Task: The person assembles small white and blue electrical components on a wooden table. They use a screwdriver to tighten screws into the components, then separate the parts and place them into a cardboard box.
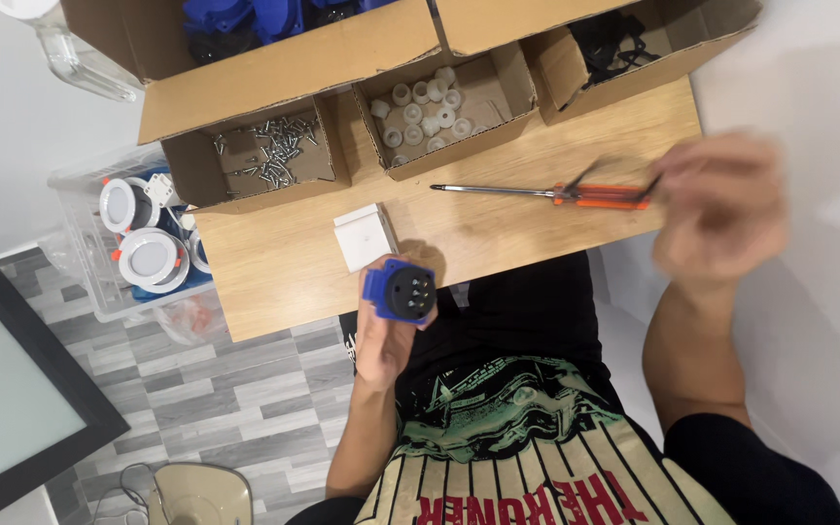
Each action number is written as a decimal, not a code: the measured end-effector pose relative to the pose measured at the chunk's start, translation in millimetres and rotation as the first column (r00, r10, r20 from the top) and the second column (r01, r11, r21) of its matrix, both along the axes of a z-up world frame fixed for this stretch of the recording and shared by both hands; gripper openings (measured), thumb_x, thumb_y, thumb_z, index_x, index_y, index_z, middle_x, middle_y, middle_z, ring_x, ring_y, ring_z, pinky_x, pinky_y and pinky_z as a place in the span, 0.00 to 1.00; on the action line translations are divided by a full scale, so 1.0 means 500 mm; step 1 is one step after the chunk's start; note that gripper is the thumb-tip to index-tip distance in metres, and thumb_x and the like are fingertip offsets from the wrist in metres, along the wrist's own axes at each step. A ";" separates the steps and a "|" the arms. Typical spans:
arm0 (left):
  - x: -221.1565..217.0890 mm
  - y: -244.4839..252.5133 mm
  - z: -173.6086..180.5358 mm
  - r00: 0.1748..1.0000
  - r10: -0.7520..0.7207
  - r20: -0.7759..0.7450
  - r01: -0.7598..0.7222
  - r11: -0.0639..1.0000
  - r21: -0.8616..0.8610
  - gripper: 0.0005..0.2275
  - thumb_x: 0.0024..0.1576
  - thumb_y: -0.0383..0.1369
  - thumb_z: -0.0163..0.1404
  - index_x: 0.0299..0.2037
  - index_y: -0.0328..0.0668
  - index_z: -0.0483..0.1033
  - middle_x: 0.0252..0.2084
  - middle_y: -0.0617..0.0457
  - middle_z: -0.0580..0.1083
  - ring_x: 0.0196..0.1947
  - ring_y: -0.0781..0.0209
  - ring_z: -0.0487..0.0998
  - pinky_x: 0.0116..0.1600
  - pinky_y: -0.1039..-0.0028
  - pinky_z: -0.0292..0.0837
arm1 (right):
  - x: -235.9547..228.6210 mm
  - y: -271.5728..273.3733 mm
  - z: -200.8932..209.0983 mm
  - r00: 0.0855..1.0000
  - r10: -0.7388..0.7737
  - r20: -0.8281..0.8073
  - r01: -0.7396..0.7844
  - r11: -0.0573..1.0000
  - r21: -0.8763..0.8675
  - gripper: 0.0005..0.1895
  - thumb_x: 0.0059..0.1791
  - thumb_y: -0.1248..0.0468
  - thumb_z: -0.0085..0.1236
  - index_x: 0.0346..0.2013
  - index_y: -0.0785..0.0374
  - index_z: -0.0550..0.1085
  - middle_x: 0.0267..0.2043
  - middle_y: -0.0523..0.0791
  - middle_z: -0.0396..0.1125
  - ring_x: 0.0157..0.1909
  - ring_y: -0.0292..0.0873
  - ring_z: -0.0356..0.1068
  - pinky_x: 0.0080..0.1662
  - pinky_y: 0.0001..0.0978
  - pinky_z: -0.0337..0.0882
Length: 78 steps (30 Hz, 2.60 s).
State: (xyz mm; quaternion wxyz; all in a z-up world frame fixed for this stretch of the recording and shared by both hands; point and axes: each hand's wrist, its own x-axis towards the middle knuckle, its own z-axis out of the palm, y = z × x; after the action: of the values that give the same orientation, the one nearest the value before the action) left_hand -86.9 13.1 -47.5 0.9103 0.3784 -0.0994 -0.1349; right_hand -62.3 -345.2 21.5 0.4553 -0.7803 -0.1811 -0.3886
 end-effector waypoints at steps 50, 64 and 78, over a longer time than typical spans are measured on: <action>0.063 -0.072 0.085 0.771 0.068 0.633 -0.552 0.568 0.611 0.19 0.56 0.27 0.68 0.56 0.37 0.79 0.49 0.57 0.77 0.60 0.53 0.68 0.63 0.70 0.82 | -0.206 0.213 -0.099 0.721 0.324 -0.613 -0.245 0.946 0.212 0.22 0.54 0.75 0.53 0.63 0.70 0.78 0.21 0.47 0.73 0.18 0.38 0.65 0.23 0.29 0.65; 0.068 -0.086 0.088 0.782 0.010 0.623 -0.518 0.566 0.641 0.15 0.59 0.19 0.60 0.54 0.36 0.73 0.52 0.44 0.72 0.56 0.42 0.80 0.62 0.51 0.79 | -0.196 0.211 -0.126 0.842 0.120 -0.526 -0.232 0.961 -0.152 0.24 0.55 0.78 0.51 0.66 0.67 0.79 0.19 0.46 0.68 0.14 0.38 0.62 0.17 0.27 0.63; 0.079 -0.078 0.089 0.805 0.012 0.593 -0.466 0.631 0.621 0.16 0.56 0.18 0.61 0.52 0.36 0.74 0.50 0.45 0.72 0.53 0.43 0.80 0.61 0.52 0.77 | -0.189 0.216 -0.114 0.661 0.365 -0.655 -0.237 0.930 0.279 0.23 0.53 0.76 0.54 0.63 0.68 0.78 0.16 0.47 0.71 0.15 0.36 0.62 0.19 0.28 0.62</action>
State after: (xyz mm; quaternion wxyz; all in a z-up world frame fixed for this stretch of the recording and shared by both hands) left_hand -47.6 -25.9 -3.2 0.6189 0.7465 -0.2322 0.0759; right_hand -156.7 -237.2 -35.7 0.6122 -0.7856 -0.0892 0.0014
